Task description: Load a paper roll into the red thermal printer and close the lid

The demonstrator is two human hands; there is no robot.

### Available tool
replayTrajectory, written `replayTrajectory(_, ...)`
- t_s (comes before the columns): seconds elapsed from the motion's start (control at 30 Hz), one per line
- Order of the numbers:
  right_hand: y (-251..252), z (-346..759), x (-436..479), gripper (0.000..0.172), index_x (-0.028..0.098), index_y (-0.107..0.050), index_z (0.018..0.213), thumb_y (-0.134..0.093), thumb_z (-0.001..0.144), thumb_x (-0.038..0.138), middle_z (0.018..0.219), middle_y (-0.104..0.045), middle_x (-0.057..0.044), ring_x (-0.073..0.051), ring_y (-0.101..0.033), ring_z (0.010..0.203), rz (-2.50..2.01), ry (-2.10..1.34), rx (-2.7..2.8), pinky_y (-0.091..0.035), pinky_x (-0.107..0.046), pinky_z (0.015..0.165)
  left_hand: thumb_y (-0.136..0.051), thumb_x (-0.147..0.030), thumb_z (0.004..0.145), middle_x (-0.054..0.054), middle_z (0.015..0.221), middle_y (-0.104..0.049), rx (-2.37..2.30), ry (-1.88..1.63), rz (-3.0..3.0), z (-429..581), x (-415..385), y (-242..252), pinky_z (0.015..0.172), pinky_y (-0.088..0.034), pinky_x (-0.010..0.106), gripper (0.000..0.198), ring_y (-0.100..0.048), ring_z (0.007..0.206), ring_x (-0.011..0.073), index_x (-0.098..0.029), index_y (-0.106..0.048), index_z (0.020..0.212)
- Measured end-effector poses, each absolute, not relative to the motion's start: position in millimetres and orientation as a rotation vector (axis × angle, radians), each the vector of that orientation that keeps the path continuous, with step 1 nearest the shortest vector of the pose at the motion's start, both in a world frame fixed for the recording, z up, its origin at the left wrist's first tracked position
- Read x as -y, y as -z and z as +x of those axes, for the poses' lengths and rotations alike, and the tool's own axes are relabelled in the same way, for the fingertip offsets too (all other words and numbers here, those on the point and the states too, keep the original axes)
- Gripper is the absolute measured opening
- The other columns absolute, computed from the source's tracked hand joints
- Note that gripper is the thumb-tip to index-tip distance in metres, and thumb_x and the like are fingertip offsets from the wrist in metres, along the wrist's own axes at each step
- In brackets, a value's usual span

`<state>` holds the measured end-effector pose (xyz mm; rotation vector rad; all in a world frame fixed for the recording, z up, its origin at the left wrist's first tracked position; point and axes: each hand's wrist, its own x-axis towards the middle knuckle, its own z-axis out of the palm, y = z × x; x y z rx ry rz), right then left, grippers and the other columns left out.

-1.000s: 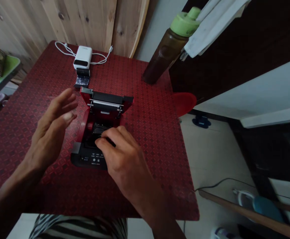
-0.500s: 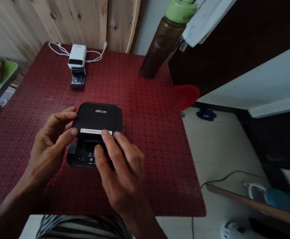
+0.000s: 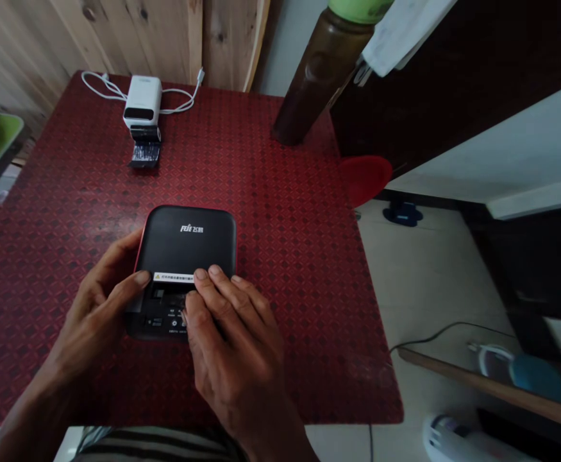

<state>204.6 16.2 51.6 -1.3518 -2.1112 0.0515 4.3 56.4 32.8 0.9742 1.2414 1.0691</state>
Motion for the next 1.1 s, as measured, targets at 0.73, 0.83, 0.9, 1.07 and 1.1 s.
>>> replayTrajectory(0.73,-9.1,199.1,32.2,0.065,0.022,-0.056,0.166,-0.082,0.107,0.034,0.136,-0.082,-0.015,-0.031,-0.081,0.124,-1.584,-0.076,1.711,-0.073,-0.046,0.101,-0.083,-0.043,0.102,-0.001,0.171,-0.065,-1.185,-1.052,0.975,-15.7,-37.8,-17.6,0.133,-0.052,0.059,0.055,-0.056,0.163,0.0408,-0.044,-0.073,0.157)
replayTrajectory(0.83,-10.3,200.4,27.8,0.061,0.019,-0.058,0.163,-0.081,0.108,0.033,0.132,-0.082,-0.016,-0.032,-0.079,0.125,-1.558,-0.039,1.717,-0.07,-0.047,0.104,-0.083,-0.042,0.102,-0.001,0.17,-0.067,-1.197,-1.054,0.974,-14.2,-38.4,-20.3,0.134,-0.051,0.058,0.055,-0.057,0.163,0.0403,-0.045,-0.074,0.156)
replayTrajectory(0.9,-11.1,201.5,25.9,0.06,0.018,-0.059,0.162,-0.081,0.108,0.034,0.132,-0.082,-0.016,-0.031,-0.078,0.125,-1.546,-0.023,1.722,-0.069,-0.046,0.104,-0.083,-0.041,0.102,-0.001,0.169,-0.067,-1.202,-1.048,0.955,-12.6,-38.9,-22.8,0.135,-0.05,0.058,0.054,-0.059,0.162,0.0402,-0.045,-0.074,0.155)
replayTrajectory(1.07,-13.4,202.5,25.7,0.059,0.016,-0.062,0.159,-0.084,0.106,0.031,0.131,-0.082,-0.016,-0.031,-0.078,0.124,-1.555,-0.036,1.727,-0.068,-0.045,0.104,-0.084,-0.043,0.101,0.0,0.166,-0.07,-1.237,-1.046,0.927,-8.7,-39.2,-26.7,0.131,-0.054,0.06,0.055,-0.062,0.158,0.0406,-0.043,-0.074,0.156)
replayTrajectory(1.1,-14.0,202.5,25.9,0.06,0.016,-0.062,0.159,-0.084,0.105,0.03,0.131,-0.082,-0.015,-0.031,-0.078,0.123,-1.561,-0.038,1.729,-0.068,-0.045,0.104,-0.084,-0.043,0.101,0.0,0.166,-0.07,-1.248,-1.048,0.931,-7.9,-39.0,-27.1,0.131,-0.054,0.06,0.055,-0.061,0.158,0.0407,-0.043,-0.074,0.156)
